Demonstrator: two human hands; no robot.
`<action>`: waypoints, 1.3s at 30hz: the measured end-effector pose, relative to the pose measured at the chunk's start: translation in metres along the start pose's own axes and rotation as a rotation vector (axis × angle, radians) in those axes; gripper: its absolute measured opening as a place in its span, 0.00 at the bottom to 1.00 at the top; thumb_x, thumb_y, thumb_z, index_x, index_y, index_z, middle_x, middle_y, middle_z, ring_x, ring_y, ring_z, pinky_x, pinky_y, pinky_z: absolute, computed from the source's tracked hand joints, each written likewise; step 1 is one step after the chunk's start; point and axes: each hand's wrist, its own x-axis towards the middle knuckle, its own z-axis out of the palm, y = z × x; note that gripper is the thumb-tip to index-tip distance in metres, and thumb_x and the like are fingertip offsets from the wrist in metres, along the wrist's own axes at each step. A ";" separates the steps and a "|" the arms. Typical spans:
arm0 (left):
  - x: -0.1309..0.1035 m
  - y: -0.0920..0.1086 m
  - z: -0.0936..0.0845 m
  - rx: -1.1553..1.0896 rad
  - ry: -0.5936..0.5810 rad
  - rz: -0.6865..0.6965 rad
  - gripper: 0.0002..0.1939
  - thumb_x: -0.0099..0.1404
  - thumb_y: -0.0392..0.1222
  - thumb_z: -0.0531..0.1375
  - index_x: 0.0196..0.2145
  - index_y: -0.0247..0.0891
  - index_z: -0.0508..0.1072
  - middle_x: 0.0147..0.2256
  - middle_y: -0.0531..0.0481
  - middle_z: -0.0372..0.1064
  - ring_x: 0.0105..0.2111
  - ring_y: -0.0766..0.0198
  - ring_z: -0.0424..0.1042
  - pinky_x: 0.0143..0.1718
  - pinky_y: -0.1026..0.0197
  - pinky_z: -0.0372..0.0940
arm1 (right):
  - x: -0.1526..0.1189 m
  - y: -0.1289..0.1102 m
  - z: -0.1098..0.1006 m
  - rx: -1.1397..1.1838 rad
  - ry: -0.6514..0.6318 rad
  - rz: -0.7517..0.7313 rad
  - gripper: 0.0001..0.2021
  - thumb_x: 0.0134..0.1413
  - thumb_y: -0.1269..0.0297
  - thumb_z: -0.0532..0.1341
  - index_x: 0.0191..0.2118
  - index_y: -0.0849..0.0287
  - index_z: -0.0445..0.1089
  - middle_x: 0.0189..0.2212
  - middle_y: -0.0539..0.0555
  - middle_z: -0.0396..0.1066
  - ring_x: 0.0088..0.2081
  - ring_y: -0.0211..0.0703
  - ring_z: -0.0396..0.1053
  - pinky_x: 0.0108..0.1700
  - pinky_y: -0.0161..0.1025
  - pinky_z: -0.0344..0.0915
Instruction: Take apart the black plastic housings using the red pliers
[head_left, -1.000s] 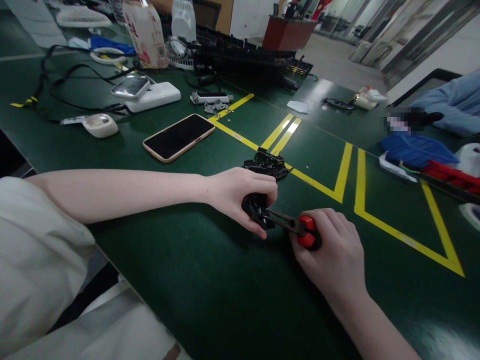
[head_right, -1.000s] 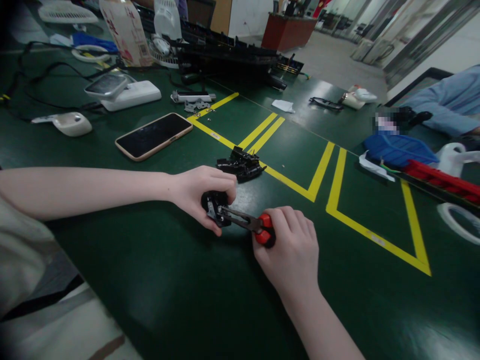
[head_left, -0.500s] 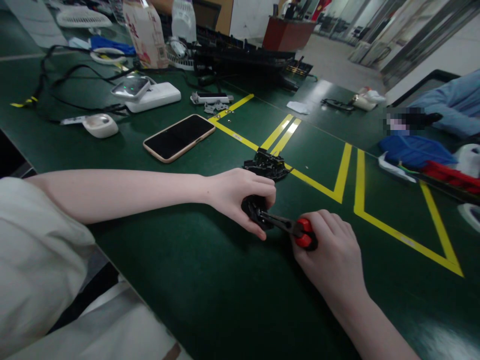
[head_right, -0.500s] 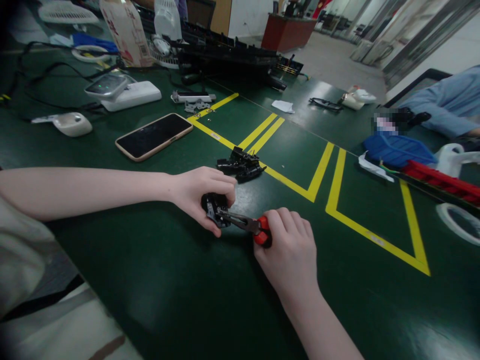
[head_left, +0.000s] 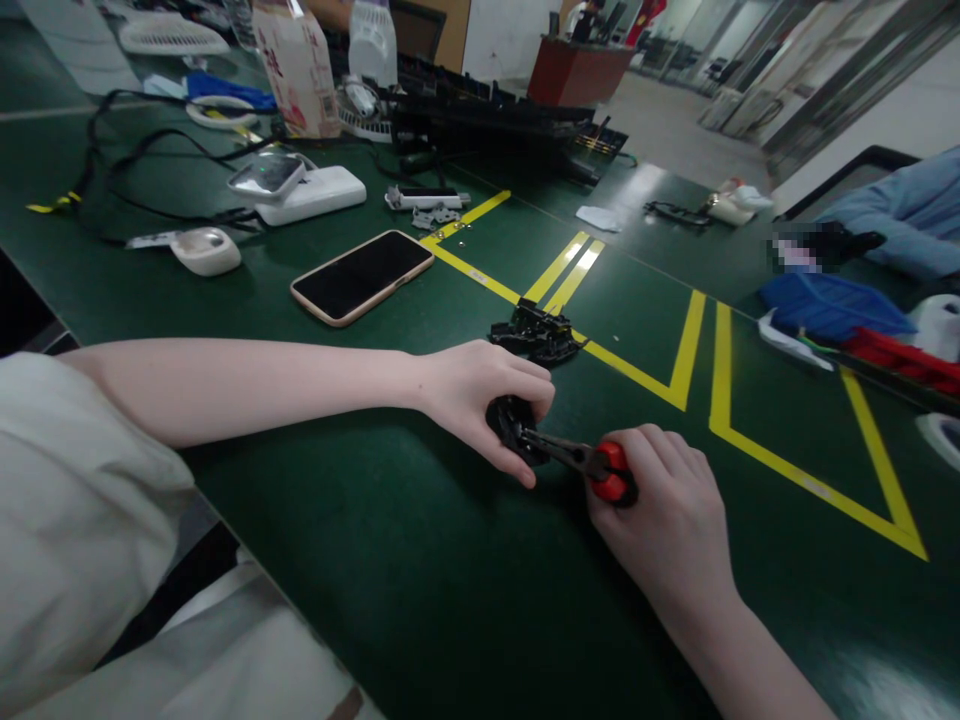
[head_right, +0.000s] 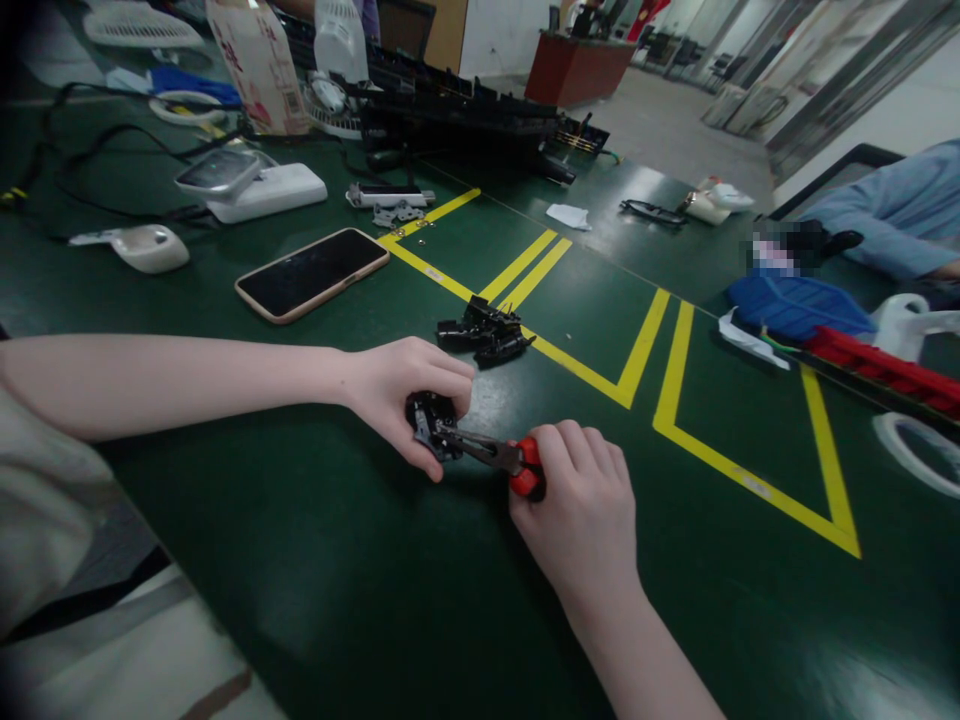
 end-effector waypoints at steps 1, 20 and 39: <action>0.000 0.000 0.000 0.001 -0.003 0.003 0.24 0.56 0.62 0.67 0.31 0.37 0.70 0.32 0.51 0.69 0.30 0.66 0.68 0.30 0.64 0.58 | 0.000 0.000 0.000 0.001 0.002 0.001 0.09 0.52 0.72 0.60 0.38 0.59 0.60 0.34 0.54 0.63 0.35 0.44 0.61 0.35 0.40 0.60; -0.001 -0.003 0.006 0.240 0.127 0.040 0.26 0.58 0.63 0.65 0.40 0.37 0.73 0.39 0.46 0.70 0.35 0.61 0.70 0.37 0.61 0.61 | -0.001 0.002 0.004 0.183 -0.062 0.126 0.05 0.52 0.68 0.60 0.35 0.58 0.62 0.32 0.53 0.65 0.32 0.42 0.63 0.30 0.37 0.59; 0.000 -0.005 0.005 0.270 0.062 0.015 0.23 0.64 0.62 0.61 0.39 0.37 0.73 0.36 0.49 0.75 0.33 0.63 0.71 0.39 0.60 0.58 | 0.003 0.002 0.003 0.200 -0.062 0.207 0.03 0.53 0.66 0.59 0.32 0.58 0.63 0.29 0.53 0.65 0.30 0.42 0.62 0.29 0.38 0.59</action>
